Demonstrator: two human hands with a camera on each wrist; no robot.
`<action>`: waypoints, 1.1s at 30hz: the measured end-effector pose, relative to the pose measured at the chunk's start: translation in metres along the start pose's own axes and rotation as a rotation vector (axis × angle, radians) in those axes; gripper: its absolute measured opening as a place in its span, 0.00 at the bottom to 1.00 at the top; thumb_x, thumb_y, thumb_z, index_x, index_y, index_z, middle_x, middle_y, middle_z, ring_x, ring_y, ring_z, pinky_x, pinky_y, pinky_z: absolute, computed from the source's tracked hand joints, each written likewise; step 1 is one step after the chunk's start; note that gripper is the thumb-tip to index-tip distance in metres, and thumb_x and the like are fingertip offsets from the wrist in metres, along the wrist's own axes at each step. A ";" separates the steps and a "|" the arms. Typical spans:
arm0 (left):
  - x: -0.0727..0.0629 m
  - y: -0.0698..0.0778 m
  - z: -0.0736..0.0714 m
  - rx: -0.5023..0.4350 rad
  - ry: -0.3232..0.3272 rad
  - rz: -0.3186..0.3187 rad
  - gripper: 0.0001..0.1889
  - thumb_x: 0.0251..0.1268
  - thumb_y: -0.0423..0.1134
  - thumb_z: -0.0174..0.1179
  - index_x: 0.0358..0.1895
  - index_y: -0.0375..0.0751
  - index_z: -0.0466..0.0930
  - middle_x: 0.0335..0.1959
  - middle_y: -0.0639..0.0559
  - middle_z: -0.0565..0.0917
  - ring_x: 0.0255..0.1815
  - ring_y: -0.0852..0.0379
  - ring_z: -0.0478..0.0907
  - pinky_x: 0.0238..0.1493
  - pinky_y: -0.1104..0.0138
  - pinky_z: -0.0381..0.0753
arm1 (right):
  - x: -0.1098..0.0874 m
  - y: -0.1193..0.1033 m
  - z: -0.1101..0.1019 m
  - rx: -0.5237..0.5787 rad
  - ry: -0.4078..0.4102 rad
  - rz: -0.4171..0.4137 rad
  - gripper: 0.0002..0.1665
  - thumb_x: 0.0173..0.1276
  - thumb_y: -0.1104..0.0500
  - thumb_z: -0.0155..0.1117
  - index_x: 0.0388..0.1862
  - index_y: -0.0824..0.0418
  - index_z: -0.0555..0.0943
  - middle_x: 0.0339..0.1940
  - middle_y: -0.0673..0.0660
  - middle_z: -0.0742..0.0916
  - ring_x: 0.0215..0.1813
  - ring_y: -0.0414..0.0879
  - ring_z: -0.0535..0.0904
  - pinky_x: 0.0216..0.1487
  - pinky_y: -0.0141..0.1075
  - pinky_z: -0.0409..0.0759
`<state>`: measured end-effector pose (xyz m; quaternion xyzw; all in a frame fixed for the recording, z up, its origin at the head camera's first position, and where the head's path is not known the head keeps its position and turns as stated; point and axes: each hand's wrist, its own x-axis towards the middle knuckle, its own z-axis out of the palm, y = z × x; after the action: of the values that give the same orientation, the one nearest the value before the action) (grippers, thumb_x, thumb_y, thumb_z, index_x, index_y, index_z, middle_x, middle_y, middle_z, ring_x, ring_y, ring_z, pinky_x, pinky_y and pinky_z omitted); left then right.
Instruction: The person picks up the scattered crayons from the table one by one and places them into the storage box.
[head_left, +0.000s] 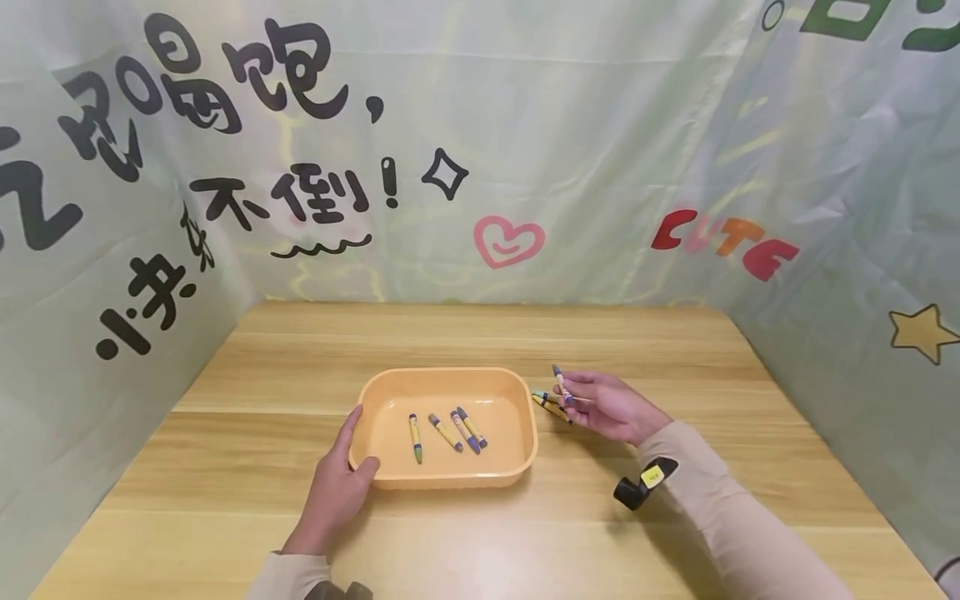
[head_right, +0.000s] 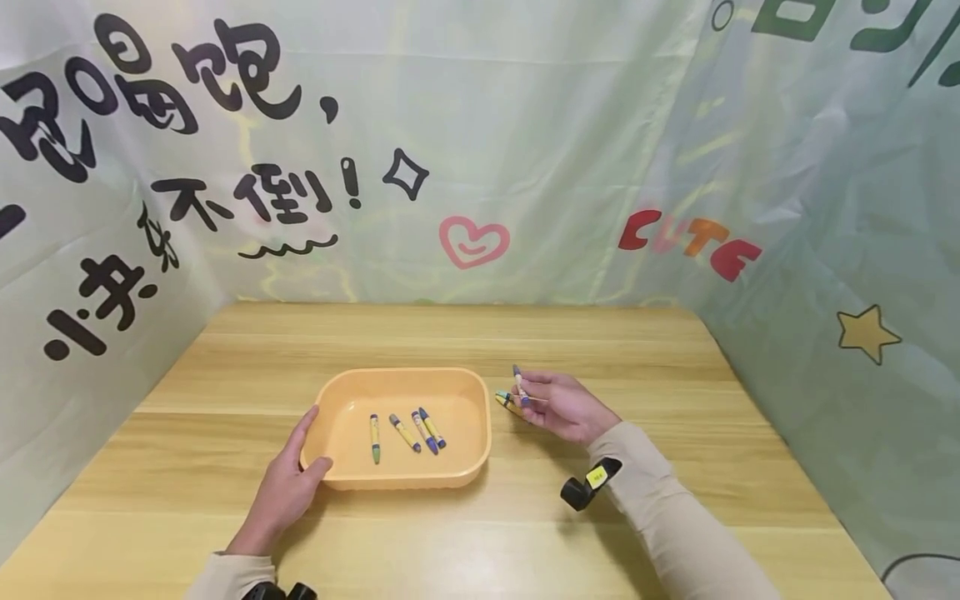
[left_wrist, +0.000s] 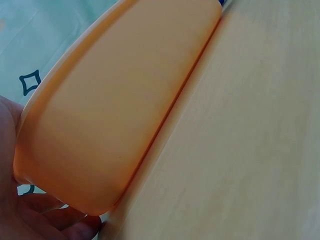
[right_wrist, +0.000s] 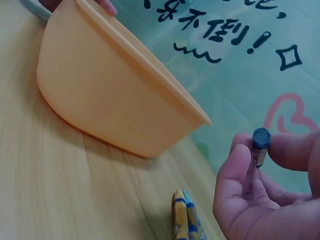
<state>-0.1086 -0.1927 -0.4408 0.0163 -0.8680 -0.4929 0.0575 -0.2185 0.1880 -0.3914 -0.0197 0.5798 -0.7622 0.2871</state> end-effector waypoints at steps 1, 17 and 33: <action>0.000 0.000 0.000 0.002 0.000 0.000 0.40 0.60 0.29 0.52 0.78 0.43 0.48 0.70 0.32 0.63 0.51 0.46 0.76 0.52 0.56 0.75 | 0.001 -0.001 0.002 0.000 0.004 0.003 0.34 0.77 0.64 0.45 0.74 0.76 0.45 0.46 0.57 0.79 0.41 0.41 0.77 0.42 0.29 0.76; 0.002 0.001 0.000 0.002 -0.015 -0.023 0.42 0.59 0.29 0.52 0.78 0.45 0.47 0.70 0.33 0.64 0.46 0.49 0.77 0.44 0.62 0.75 | 0.022 -0.012 0.038 -0.083 -0.010 -0.007 0.32 0.73 0.68 0.48 0.71 0.76 0.51 0.40 0.59 0.80 0.40 0.45 0.82 0.45 0.33 0.80; 0.001 0.004 -0.001 0.008 -0.017 -0.034 0.41 0.60 0.29 0.52 0.78 0.46 0.47 0.70 0.33 0.64 0.51 0.46 0.76 0.52 0.55 0.74 | 0.049 -0.024 0.081 -0.155 -0.022 0.022 0.32 0.69 0.71 0.51 0.70 0.74 0.56 0.36 0.60 0.80 0.36 0.46 0.82 0.37 0.31 0.81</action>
<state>-0.1095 -0.1915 -0.4371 0.0272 -0.8700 -0.4906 0.0417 -0.2394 0.0985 -0.3583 -0.0438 0.6338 -0.7116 0.2998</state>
